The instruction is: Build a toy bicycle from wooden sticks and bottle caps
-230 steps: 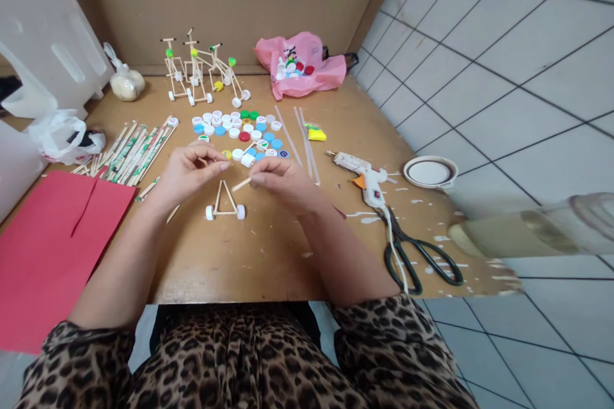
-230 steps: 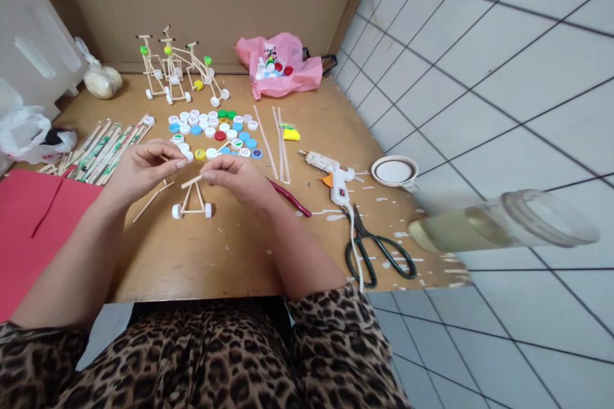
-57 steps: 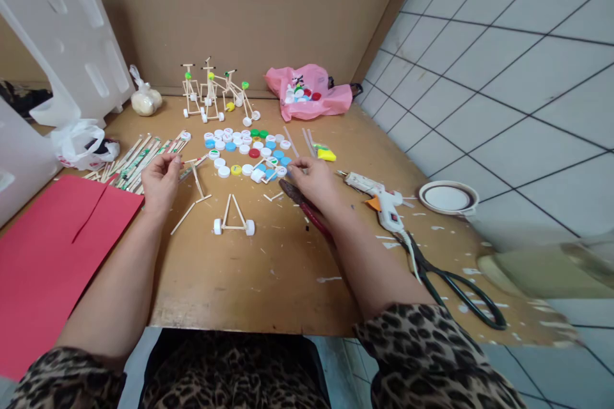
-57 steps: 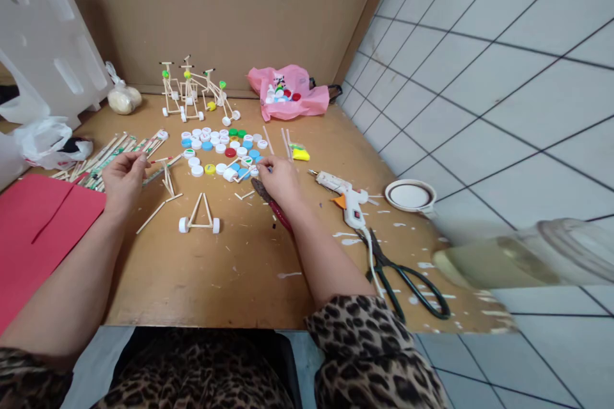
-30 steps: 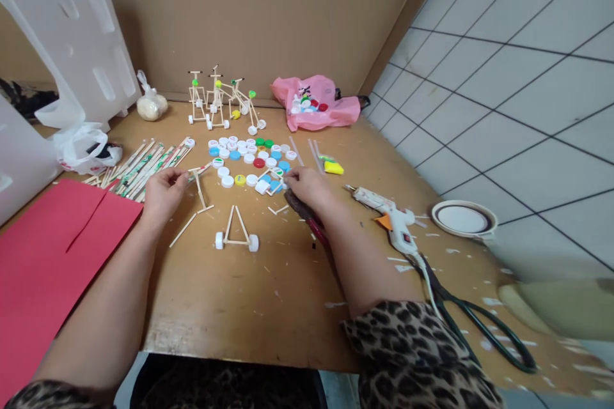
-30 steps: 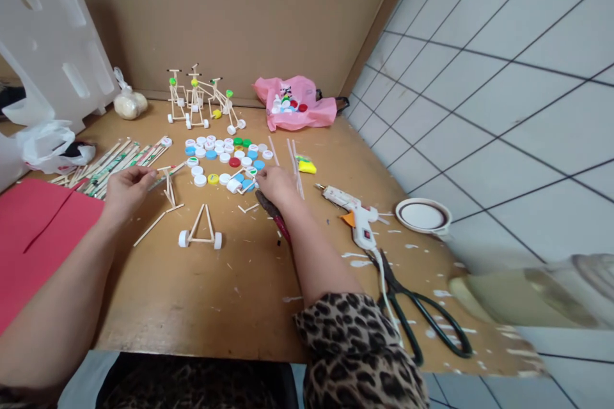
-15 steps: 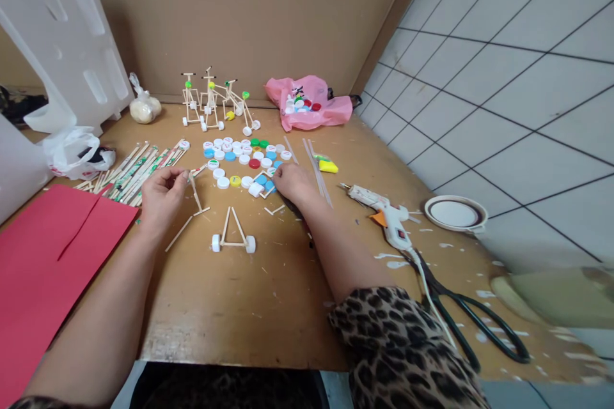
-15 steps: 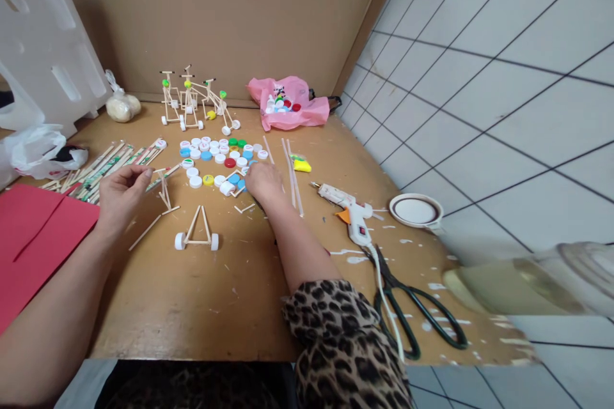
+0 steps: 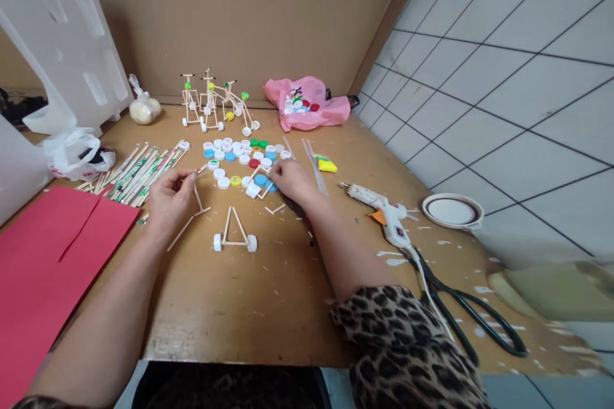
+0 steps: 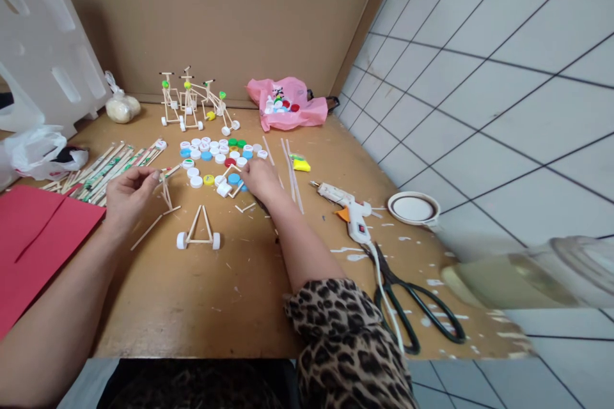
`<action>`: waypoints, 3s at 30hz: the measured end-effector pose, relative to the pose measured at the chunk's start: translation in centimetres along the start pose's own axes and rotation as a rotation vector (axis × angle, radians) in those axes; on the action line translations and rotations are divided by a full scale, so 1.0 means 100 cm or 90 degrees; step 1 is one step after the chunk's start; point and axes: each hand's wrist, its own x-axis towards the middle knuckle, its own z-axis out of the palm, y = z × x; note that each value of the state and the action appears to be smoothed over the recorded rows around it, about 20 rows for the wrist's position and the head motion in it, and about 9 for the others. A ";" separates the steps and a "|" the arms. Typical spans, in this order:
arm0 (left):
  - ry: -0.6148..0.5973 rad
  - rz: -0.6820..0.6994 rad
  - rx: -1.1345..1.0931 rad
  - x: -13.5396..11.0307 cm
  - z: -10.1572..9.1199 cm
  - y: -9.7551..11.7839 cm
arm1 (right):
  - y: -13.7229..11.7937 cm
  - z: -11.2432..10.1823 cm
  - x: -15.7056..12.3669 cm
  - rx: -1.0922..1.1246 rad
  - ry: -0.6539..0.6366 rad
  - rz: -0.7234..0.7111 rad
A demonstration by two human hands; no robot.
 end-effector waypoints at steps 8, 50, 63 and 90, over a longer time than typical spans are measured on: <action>-0.003 0.002 -0.046 0.000 -0.001 0.008 | 0.004 0.001 -0.004 0.292 0.102 -0.174; -0.123 -0.074 -0.183 0.002 -0.007 0.035 | -0.049 0.015 -0.039 0.669 -0.022 -0.263; 0.144 -0.025 -0.203 0.016 -0.017 0.028 | -0.065 0.042 -0.032 0.327 -0.126 -0.233; 0.151 -0.022 -0.244 0.016 -0.013 0.019 | -0.076 0.046 -0.021 0.378 -0.014 -0.162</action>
